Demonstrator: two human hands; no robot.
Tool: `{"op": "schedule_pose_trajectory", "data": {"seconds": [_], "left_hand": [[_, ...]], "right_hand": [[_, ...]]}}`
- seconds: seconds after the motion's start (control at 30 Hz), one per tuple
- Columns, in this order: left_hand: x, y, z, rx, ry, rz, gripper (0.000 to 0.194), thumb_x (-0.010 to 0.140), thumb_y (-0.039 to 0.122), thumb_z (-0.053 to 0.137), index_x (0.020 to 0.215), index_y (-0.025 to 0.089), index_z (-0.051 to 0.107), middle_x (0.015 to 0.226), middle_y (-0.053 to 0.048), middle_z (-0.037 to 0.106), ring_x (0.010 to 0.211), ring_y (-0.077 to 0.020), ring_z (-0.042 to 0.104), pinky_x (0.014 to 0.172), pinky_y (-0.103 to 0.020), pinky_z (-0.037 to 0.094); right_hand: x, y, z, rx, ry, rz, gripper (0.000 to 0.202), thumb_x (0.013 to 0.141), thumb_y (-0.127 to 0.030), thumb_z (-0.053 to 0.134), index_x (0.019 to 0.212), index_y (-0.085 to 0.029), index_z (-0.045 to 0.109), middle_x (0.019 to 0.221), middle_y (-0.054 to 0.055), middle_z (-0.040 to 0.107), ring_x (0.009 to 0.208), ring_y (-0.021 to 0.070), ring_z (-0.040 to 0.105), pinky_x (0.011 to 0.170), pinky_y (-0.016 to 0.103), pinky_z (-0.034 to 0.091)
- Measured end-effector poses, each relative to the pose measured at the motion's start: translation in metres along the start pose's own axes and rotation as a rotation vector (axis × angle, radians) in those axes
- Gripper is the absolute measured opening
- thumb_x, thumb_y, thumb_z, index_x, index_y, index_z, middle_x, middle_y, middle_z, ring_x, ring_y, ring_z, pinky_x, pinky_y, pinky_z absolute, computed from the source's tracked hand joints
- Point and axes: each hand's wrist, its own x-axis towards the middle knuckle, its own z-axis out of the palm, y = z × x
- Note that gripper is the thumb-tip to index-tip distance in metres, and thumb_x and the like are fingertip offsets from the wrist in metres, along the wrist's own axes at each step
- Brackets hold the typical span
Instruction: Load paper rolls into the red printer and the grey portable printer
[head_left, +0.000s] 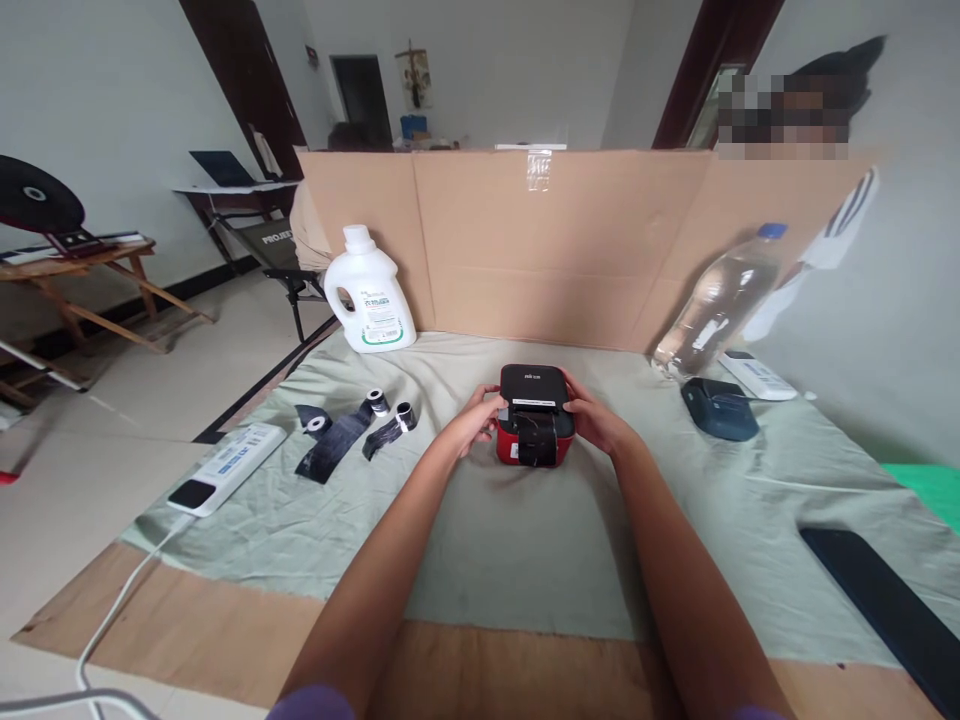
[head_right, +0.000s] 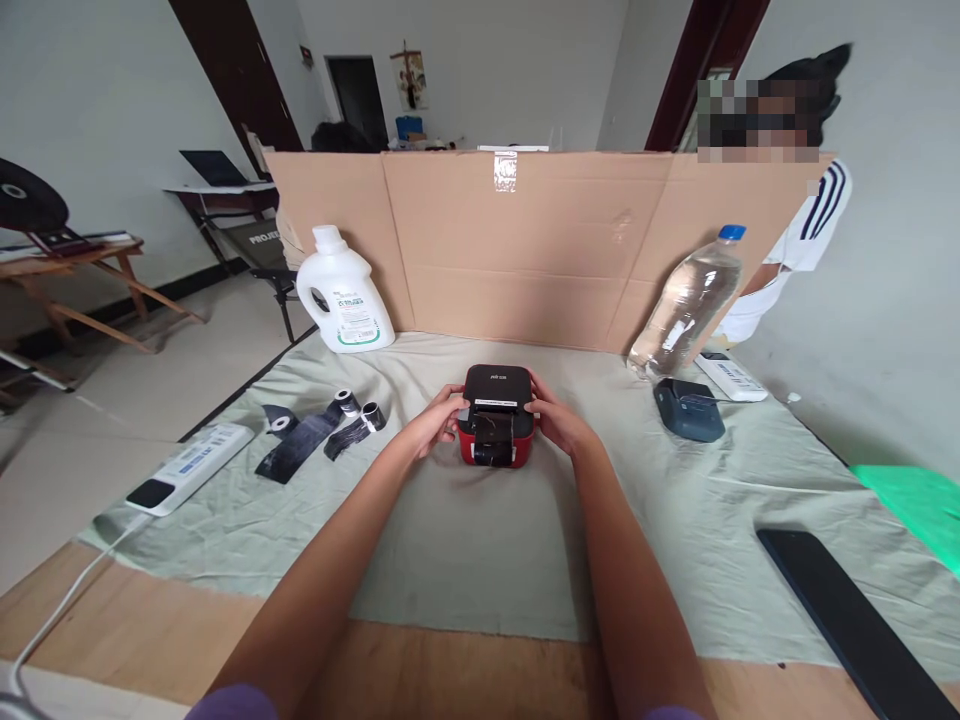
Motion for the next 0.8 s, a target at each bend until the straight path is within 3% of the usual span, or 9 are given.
{"op": "schedule_pose_trajectory", "data": {"seconds": [0.17,0.3,0.5,0.8], "left_hand": [[-0.0034,0.0029,0.0012,-0.063,-0.022,-0.035,0.05,0.075,0.038,0.066,0.121,0.028,0.049,0.063,0.008,0.037,0.048,-0.007,0.037,0.043,-0.016,0.022],[-0.0055,0.0055,0.0021,-0.044,-0.009,-0.046,0.046,0.077,0.045,0.064,0.118,0.027,0.051,0.064,0.007,0.039,0.048,-0.0071,0.038,0.042,-0.017,0.022],[-0.0064,0.0055,0.0061,-0.013,0.034,-0.026,0.049,0.075,0.033,0.063,0.122,0.028,0.048,0.061,0.007,0.042,0.047,-0.0077,0.038,0.043,-0.018,0.023],[-0.0058,0.0027,0.0058,0.038,0.053,0.004,0.044,0.079,0.033,0.06,0.121,0.026,0.05,0.066,0.005,0.05,0.048,-0.0076,0.041,0.042,-0.018,0.025]], "right_hand": [[-0.0024,0.0,-0.0001,0.007,-0.001,0.005,0.067,0.077,-0.037,0.059,0.142,-0.04,0.043,0.147,-0.004,0.049,0.128,0.0239,0.052,0.096,0.038,0.051],[-0.001,0.001,0.0,0.032,0.001,0.023,0.066,0.08,-0.04,0.057,0.144,-0.039,0.042,0.146,-0.003,0.05,0.13,0.0244,0.05,0.096,0.039,0.051],[-0.0001,-0.0007,0.0068,0.061,0.017,0.015,0.071,0.071,-0.029,0.058,0.141,-0.037,0.047,0.144,-0.003,0.052,0.128,0.0261,0.052,0.1,0.04,0.05],[0.0011,0.0015,0.0042,0.141,-0.016,0.021,0.072,0.073,-0.025,0.06,0.143,-0.036,0.046,0.146,-0.004,0.051,0.134,0.0268,0.047,0.104,0.039,0.047]]}}
